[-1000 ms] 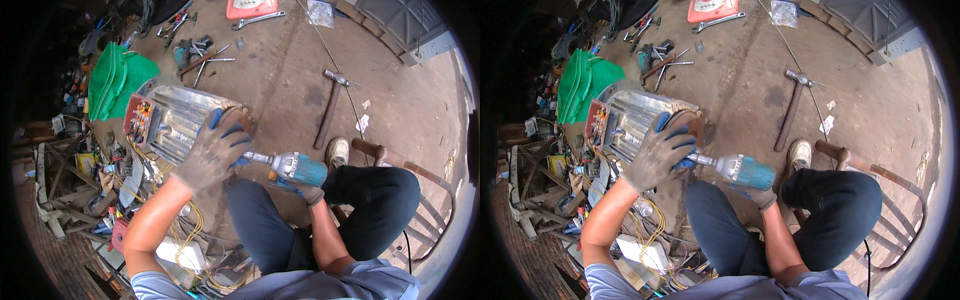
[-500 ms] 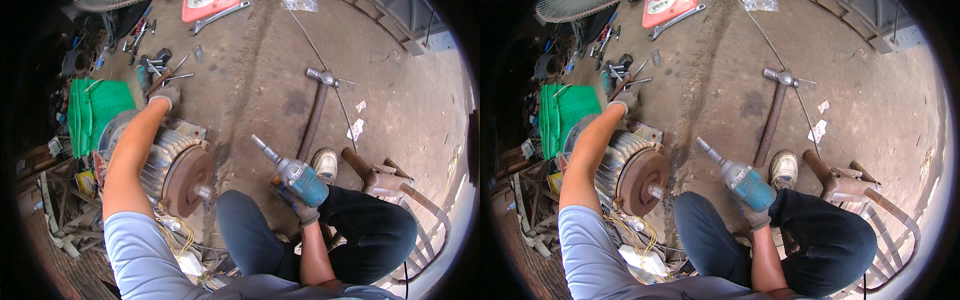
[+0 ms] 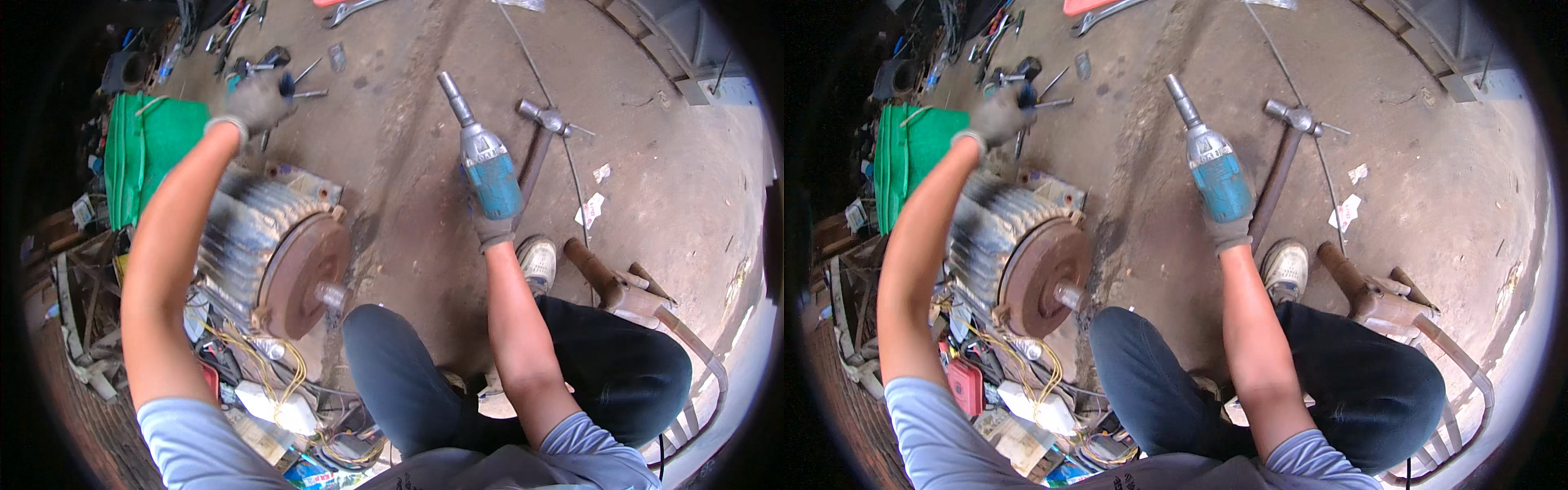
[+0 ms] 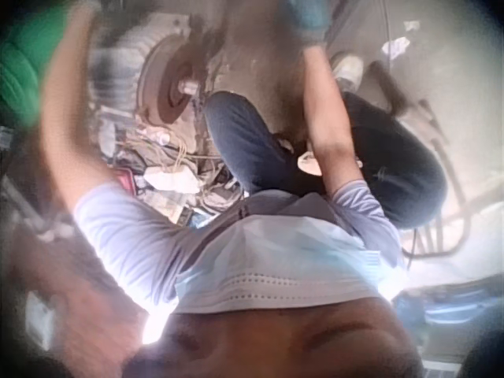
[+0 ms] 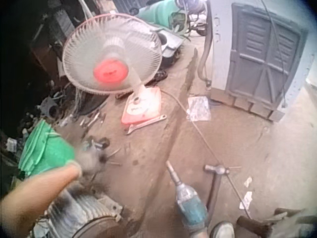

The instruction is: The person aligns a circular metal plate onto a motor housing, taps it with a hammer, then uses a cordless impact driver to fasten bolts. The person alternates between hammering and tightening bolts to secure the plate.

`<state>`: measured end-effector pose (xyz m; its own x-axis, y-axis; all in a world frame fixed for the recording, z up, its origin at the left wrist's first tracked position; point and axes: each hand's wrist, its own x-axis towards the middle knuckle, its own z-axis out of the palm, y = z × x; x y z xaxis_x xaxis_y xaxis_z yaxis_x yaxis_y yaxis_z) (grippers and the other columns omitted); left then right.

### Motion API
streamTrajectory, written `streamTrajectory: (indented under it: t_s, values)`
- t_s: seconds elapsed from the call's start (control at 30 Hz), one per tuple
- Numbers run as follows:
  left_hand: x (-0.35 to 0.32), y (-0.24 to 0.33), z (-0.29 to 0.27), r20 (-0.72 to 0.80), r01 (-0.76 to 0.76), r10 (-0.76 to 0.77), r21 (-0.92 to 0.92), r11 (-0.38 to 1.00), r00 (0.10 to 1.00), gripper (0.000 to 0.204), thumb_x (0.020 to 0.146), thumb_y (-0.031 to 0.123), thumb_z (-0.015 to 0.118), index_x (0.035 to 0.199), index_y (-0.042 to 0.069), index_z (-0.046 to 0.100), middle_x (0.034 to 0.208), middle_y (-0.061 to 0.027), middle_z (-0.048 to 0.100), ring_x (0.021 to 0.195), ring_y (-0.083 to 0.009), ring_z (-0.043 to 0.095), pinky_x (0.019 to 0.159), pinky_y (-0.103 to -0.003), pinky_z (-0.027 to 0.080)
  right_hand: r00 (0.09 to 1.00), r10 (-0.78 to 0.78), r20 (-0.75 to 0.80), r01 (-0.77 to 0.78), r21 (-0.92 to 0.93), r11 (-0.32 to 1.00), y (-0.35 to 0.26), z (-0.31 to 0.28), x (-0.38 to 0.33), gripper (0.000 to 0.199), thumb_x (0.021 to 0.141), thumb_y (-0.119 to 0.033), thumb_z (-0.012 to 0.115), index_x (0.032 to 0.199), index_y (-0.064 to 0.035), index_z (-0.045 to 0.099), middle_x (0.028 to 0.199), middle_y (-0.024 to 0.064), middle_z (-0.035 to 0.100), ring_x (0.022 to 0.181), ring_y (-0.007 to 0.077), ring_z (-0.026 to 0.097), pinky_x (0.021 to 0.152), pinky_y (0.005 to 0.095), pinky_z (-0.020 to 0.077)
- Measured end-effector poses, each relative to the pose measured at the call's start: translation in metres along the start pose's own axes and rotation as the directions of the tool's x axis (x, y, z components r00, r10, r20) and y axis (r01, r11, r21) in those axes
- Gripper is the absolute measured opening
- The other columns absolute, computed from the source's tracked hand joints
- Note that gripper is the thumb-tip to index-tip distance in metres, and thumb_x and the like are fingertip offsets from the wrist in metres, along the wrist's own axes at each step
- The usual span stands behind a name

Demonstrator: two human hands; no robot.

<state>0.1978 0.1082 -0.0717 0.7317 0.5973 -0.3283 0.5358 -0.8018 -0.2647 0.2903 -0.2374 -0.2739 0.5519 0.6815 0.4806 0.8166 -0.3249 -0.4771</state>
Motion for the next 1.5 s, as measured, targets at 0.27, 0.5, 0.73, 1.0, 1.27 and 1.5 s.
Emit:
streamTrajectory:
  t_s: [0.27,0.5,0.73,1.0,1.27,1.5]
  values:
    - [-0.228,0.053,-0.07,-0.383,-0.275,-0.153,-0.84,0.468,0.911,0.034,0.096,0.001,0.059,0.129,-0.001,0.067,0.106,-0.0037,0.067,0.095,-0.0119,0.064,0.089,-0.026,0.052,0.83,0.486,0.273,-0.557,0.442,0.703,-0.047,0.058,0.025,0.094,0.082,-0.025,0.074,0.162,-0.0085,0.026,0.14,0.0357,0.047,0.129,0.0527,0.051,0.112,0.0519,0.0423]
    - [-0.421,0.076,0.04,0.056,-0.237,-0.597,-0.885,-0.4,0.8,0.047,0.097,0.033,0.074,0.126,-0.002,0.064,0.078,-0.0036,0.056,0.06,-0.0139,0.052,0.051,-0.026,0.043,0.812,0.481,0.33,-0.567,0.251,0.785,-0.081,0.092,0.053,0.085,0.081,-0.021,0.07,0.158,-0.0093,0.036,0.142,0.0347,0.05,0.131,0.051,0.05,0.113,0.0518,0.0408]
    - [-0.425,0.155,0.234,0.596,-0.238,-0.054,0.235,-0.942,0.801,0.025,0.103,0.017,0.061,0.122,0.003,0.069,0.118,-0.0144,0.072,0.096,-0.0254,0.071,0.06,-0.021,0.058,0.744,0.617,0.258,-0.652,0.486,0.582,-0.147,0.041,-0.009,0.063,0.089,-0.019,0.069,0.147,-0.0034,0.051,0.117,0.0189,0.069,0.107,0.0317,0.066,0.097,0.0422,0.0512]
    - [-0.37,0.158,0.241,0.618,-0.314,-0.256,-0.015,-0.949,0.743,0.026,0.103,0.017,0.06,0.125,0.003,0.066,0.121,-0.0124,0.07,0.116,-0.0257,0.066,0.098,-0.035,0.056,0.588,0.511,0.627,-0.788,0.587,0.186,-0.217,0.002,-0.128,0.028,0.101,-0.004,0.059,0.126,0.0056,0.066,0.112,0.0116,0.072,0.094,0.0195,0.069,0.084,0.0321,0.057]
    - [-0.356,0.144,0.235,0.634,-0.291,-0.32,-0.153,-0.944,0.704,0.012,0.1,0.014,0.065,0.104,0.003,0.07,0.097,-0.011,0.073,0.085,-0.0232,0.071,0.079,-0.034,0.058,0.716,0.319,0.62,-0.675,0.501,0.542,-0.269,-0.018,-0.14,0.034,0.096,-0.012,0.065,0.127,0.0008,0.069,0.111,0.0132,0.076,0.099,0.02,0.071,0.088,0.0338,0.0555]
    - [-0.345,0.141,0.254,0.557,-0.311,-0.514,-0.422,-0.852,0.653,0.012,0.096,0.005,0.06,0.106,0.002,0.066,0.091,-0.0058,0.068,0.08,-0.0172,0.064,0.068,-0.032,0.052,0.843,0.121,0.524,-0.406,0.472,0.782,-0.274,-0.004,-0.146,0.037,0.086,-0.013,0.071,0.121,-0.0007,0.07,0.099,0.0189,0.071,0.092,0.0275,0.07,0.085,0.0383,0.0545]
